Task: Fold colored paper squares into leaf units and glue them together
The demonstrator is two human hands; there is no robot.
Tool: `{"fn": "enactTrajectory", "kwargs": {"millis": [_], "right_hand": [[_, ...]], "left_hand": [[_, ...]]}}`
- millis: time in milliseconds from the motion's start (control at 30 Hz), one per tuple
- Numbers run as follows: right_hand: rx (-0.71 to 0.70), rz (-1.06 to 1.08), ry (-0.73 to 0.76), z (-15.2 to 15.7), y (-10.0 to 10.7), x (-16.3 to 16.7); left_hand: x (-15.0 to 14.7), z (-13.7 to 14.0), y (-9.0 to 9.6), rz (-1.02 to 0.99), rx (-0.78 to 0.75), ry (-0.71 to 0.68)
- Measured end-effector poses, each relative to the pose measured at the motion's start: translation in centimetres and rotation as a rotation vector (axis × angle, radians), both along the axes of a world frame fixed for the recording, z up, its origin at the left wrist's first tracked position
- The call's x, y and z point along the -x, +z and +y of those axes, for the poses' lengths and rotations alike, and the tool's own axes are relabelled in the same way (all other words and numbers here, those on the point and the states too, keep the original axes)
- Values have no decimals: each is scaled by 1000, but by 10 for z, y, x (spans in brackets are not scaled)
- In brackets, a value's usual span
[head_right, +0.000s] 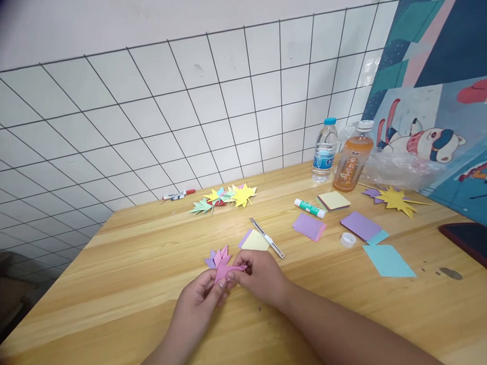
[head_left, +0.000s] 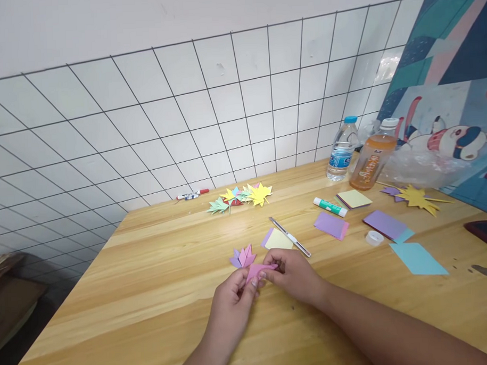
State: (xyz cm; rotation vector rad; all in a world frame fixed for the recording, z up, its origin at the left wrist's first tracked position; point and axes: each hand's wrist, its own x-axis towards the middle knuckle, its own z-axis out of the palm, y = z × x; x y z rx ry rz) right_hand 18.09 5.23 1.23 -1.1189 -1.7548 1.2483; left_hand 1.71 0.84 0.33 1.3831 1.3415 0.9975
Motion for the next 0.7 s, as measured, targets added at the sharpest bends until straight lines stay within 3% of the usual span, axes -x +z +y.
{"fn": "enactTrajectory", "kwargs": {"millis": [133,367,700], "right_hand": [[59,94,50,0,0,-1],[99,54,83,3,-6,-2],[167,170,-55,10,-5,-5]], "left_hand": [[2,2,-2,-20,22,-2],[1,2,0,-29,22,-11],[1,2,5,-53,86,44]]}}
